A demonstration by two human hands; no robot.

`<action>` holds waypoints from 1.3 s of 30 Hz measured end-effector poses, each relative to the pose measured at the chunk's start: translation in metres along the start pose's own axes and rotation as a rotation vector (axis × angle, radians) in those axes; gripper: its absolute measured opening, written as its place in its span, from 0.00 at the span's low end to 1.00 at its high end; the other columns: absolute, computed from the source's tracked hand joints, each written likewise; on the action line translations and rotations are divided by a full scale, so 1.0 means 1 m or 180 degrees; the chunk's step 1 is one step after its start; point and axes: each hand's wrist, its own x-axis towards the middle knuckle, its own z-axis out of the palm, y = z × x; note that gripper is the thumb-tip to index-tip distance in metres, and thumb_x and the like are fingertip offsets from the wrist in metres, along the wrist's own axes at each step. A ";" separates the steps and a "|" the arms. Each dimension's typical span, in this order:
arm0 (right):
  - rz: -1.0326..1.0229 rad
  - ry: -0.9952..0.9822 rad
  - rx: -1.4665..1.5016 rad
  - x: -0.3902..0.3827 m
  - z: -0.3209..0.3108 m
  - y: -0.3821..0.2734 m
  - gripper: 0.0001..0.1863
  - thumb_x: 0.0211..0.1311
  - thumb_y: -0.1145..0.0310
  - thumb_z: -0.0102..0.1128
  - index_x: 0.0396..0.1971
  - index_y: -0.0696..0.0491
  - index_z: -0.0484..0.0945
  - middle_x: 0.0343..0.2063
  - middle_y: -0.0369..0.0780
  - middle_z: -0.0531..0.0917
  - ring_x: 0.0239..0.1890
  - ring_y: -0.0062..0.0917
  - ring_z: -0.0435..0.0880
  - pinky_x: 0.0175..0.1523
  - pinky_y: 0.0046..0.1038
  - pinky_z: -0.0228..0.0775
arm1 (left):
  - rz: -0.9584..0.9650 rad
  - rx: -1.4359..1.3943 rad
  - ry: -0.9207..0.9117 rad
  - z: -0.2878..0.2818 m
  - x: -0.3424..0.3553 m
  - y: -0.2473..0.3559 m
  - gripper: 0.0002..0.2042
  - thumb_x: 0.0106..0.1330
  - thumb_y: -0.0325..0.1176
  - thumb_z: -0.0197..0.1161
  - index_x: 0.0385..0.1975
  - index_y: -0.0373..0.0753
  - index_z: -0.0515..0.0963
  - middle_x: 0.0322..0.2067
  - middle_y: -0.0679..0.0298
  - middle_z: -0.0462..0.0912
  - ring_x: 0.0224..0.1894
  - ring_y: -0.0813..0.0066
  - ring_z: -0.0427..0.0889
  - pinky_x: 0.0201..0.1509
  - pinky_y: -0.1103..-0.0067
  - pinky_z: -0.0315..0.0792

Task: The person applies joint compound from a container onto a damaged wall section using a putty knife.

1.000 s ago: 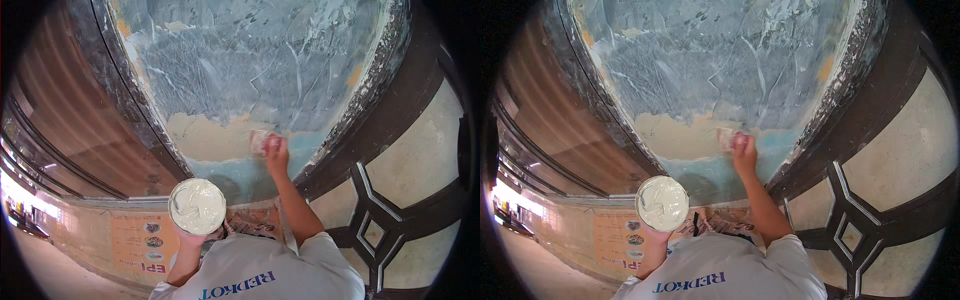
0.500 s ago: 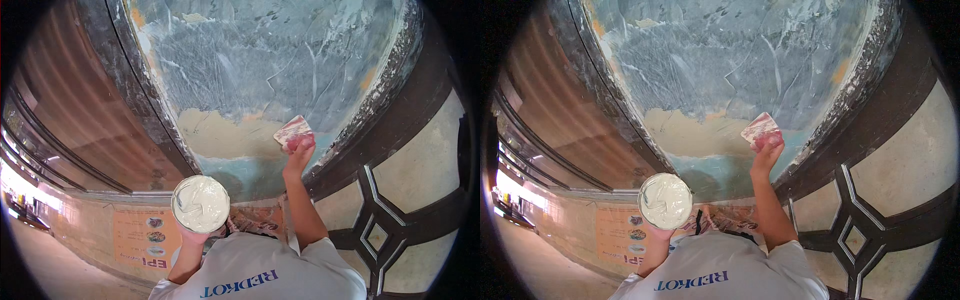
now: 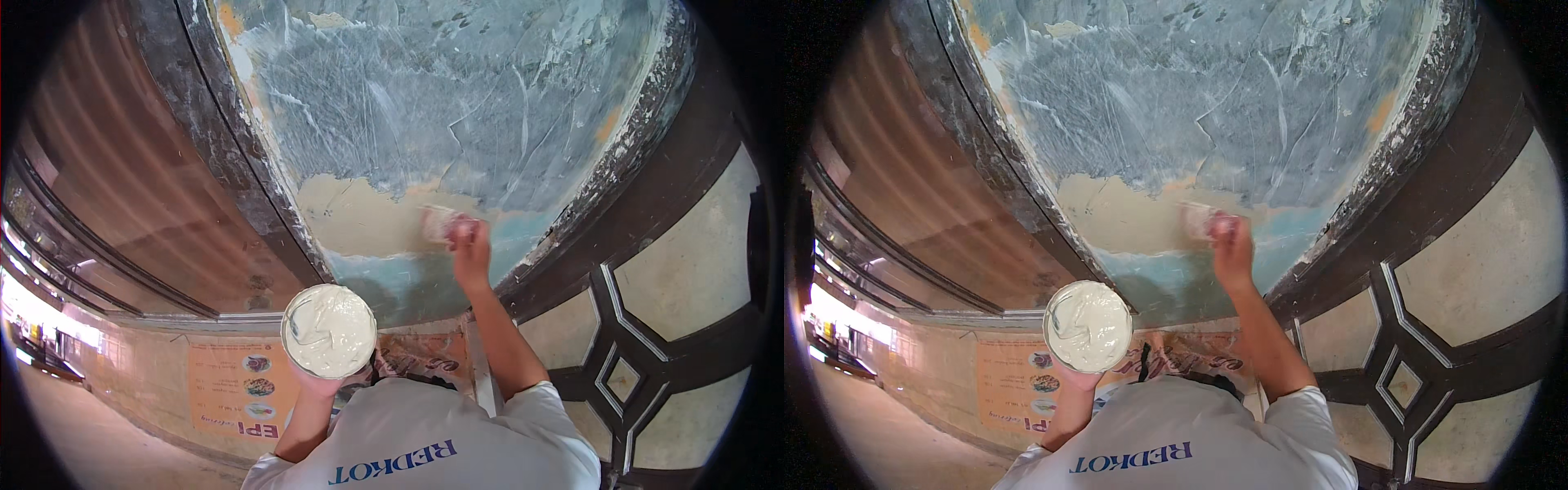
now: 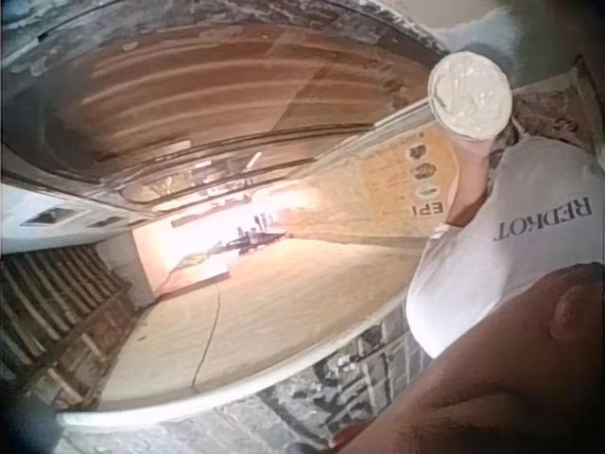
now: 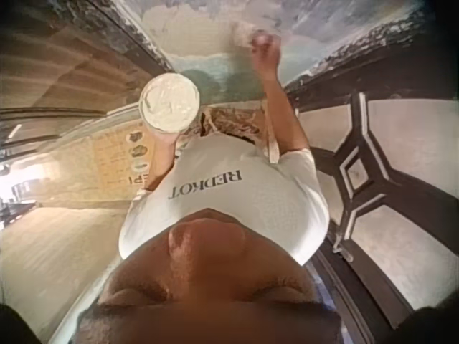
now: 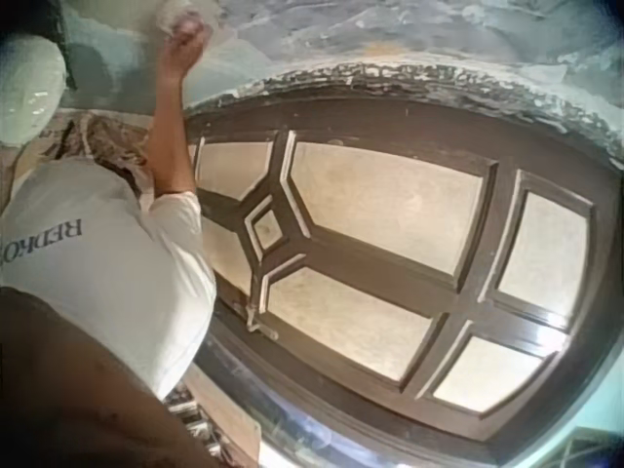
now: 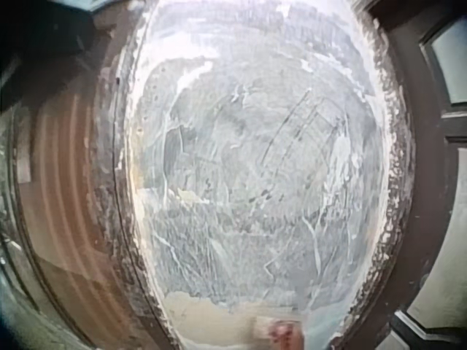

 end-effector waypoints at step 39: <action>-0.0324 0.1168 -0.0360 0.022 0.054 -0.065 0.12 0.68 0.62 0.53 0.39 0.56 0.75 0.35 0.48 0.81 0.38 0.44 0.80 0.43 0.43 0.69 | 0.0103 -0.0172 -0.0545 -0.011 0.013 0.067 0.29 0.73 0.50 0.37 0.69 0.41 0.59 0.68 0.56 0.63 0.69 0.53 0.63 0.70 0.53 0.60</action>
